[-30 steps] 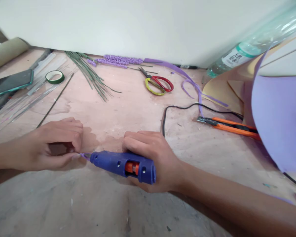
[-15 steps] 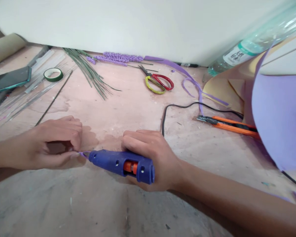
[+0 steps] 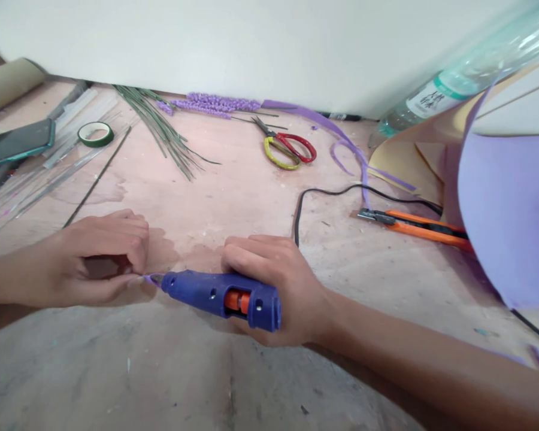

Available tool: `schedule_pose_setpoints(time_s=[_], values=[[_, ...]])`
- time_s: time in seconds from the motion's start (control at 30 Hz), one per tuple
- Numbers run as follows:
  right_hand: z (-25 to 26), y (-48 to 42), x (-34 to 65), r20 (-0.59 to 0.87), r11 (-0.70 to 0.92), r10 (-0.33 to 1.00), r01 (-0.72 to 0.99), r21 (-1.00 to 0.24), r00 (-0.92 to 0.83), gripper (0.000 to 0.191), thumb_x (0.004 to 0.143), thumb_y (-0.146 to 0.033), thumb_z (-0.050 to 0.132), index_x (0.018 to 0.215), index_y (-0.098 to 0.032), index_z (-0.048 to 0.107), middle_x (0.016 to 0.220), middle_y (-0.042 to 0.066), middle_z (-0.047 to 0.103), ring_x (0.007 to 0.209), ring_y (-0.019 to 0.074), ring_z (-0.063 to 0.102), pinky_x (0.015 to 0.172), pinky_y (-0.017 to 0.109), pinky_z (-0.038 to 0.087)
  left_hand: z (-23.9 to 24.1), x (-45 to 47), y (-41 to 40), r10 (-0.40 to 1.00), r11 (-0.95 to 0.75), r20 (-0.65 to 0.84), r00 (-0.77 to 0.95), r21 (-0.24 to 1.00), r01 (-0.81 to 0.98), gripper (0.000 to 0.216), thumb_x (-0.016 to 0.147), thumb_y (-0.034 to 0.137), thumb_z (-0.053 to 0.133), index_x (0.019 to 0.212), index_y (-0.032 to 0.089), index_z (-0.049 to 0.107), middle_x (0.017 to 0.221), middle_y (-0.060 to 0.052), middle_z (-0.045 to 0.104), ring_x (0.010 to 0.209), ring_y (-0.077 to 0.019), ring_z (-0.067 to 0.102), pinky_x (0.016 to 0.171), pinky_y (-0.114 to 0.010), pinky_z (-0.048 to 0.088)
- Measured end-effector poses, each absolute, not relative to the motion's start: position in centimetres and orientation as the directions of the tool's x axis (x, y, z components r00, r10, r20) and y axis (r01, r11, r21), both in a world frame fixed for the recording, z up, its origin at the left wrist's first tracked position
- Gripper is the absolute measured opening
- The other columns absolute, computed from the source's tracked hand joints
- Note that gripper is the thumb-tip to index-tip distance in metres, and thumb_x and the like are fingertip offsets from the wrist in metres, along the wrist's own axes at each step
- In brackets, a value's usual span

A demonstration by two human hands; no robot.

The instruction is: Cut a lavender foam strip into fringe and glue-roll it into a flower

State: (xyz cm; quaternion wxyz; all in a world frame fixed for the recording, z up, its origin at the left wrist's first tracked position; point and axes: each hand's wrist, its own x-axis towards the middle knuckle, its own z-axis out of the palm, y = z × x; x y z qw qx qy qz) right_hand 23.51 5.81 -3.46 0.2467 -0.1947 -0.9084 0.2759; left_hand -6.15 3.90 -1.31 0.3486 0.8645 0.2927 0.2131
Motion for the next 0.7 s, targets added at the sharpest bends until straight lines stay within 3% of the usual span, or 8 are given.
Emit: schedule_pose_setpoints(time_s=[0.7], values=[[-3.50,5.65,23.89,0.352,0.789,0.497,0.245,-0.563,-0.793,0.018,0.096,-0.040,0.052,0.091,-0.024,0.045,0.071,-0.001,0.052,0.058,0.0146,0.044,0.057,0.031,0.034,-1.13,-6.16,3.97,0.652,-0.588,0.153,0.742,0.720,0.368,0.021,0.095,0.016,0.064,0.076,0.020,0.055,0.067,0.003,0.058,0.065,-0.0129,0.050,0.072,-0.029,0.039]])
